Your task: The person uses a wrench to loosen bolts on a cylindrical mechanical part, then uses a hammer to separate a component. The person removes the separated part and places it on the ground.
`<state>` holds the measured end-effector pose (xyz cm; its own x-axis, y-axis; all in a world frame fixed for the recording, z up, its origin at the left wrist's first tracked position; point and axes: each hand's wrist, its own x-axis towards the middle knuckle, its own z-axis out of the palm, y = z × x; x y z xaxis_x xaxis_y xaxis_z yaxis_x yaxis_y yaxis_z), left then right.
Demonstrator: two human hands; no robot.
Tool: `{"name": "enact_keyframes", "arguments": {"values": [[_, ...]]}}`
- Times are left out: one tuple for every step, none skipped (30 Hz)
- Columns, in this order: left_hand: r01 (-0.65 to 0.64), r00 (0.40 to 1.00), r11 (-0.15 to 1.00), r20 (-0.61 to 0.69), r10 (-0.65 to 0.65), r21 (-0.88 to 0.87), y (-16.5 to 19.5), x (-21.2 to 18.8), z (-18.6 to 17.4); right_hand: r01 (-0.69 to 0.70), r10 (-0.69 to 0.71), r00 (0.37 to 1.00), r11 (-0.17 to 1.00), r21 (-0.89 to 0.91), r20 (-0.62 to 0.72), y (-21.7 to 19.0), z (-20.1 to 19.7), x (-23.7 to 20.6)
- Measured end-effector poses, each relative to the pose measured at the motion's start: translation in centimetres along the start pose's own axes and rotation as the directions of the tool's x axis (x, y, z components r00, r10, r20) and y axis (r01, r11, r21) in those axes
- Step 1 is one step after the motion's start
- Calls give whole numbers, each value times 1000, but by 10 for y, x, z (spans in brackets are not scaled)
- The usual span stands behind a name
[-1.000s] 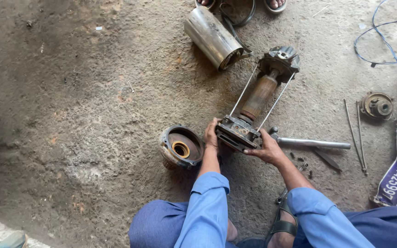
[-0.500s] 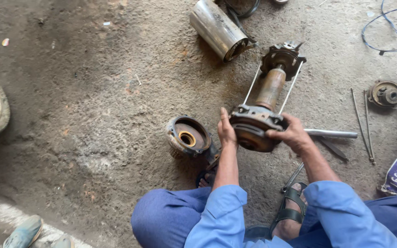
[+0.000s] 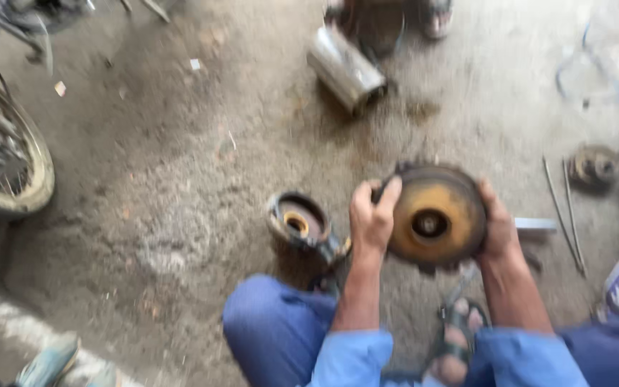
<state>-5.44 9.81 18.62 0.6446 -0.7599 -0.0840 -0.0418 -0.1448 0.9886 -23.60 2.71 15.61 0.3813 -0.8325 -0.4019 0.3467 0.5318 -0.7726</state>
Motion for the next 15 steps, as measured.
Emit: {"name": "enact_keyframes", "arguments": {"values": [[-22,1000,999,-17,22,31,2,4,3,44,-44,999,999,-4,9,-2,-2,2],[6,1000,997,-23,-5,74,3,4,6,18,-19,1000,999,44,9,-4,-4,4],[41,999,994,-14,-40,98,2,4,9,-36,37,999,995,92,-13,-5,-7,7],[68,998,991,-11,-67,117,1,10,12,-81,85,996,987,138,-26,-7,-9,10],[58,998,990,-7,-58,132,0,19,15,-94,98,995,986,134,-26,-8,-10,15],[62,998,986,-1,-63,152,-2,26,18,-90,94,995,987,130,-21,-11,-10,20],[70,997,981,2,-72,178,-3,33,20,-93,96,995,987,130,-14,-12,-10,24],[83,996,975,2,-85,207,-4,39,22,-95,100,994,989,111,-40,-14,-10,29],[84,996,976,12,-88,201,-5,46,23,-96,102,993,991,91,-67,-15,-9,32],[82,996,978,25,-89,191,-5,53,25,-92,98,991,993,69,-96,-16,-10,35],[82,995,980,35,-90,180,-4,58,26,-115,116,988,993,21,-100,-18,-10,37],[88,994,988,58,-95,124,-4,64,28,-138,134,986,990,-29,-102,-19,-12,38],[93,992,993,81,-99,66,-2,68,30,-160,151,983,984,-79,-104,-21,-14,39],[102,989,995,103,-102,7,-1,71,31,-202,175,973,960,-192,-150,-22,-16,39],[127,984,991,132,-120,-44,0,74,34,-247,193,961,920,-303,-196,-24,-19,39]]}}
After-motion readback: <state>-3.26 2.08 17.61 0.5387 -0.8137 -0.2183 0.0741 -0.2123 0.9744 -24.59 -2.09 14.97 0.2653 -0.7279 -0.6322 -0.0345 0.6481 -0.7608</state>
